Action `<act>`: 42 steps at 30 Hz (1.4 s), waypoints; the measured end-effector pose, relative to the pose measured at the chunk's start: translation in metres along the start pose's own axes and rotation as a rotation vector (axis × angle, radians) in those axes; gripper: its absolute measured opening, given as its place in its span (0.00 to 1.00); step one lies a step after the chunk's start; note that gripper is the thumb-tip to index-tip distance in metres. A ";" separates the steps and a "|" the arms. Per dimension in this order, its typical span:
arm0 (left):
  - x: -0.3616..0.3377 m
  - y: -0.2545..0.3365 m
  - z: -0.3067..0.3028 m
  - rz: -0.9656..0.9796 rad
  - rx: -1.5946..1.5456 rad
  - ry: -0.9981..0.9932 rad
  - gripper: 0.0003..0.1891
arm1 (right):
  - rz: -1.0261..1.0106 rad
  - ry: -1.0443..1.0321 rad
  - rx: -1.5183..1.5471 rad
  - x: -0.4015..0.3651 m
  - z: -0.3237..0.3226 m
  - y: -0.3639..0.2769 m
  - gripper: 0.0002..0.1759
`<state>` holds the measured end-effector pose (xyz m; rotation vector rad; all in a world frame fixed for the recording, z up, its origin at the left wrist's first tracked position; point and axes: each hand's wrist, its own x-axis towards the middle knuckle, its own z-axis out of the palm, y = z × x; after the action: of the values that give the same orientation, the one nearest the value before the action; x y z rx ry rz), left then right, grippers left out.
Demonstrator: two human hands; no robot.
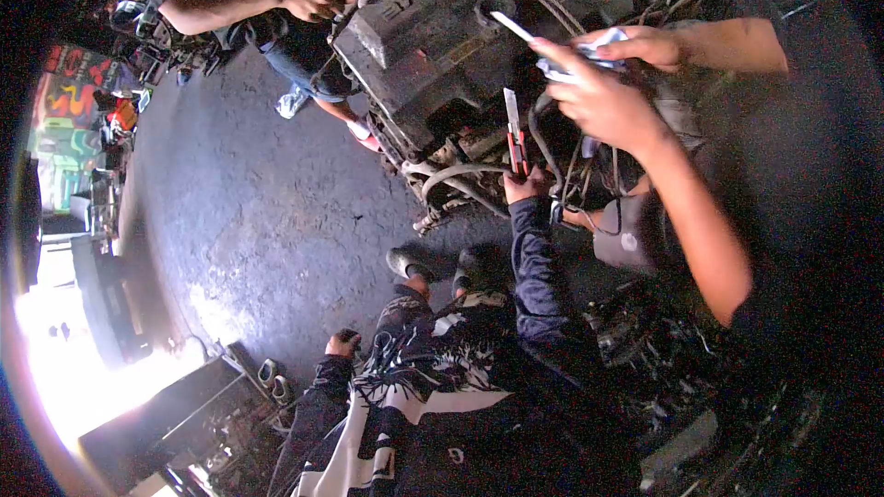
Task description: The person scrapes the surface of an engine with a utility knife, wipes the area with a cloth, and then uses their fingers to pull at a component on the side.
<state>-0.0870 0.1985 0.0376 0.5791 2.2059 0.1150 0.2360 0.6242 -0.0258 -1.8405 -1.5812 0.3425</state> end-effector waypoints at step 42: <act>0.015 -0.022 0.012 -0.044 -0.056 0.004 0.14 | 0.520 -0.462 0.797 -0.007 -0.018 -0.117 0.21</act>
<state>-0.0944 0.1839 0.0130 0.4993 2.2108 0.1541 0.1550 0.6161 0.0603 -1.5288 -0.9467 1.4810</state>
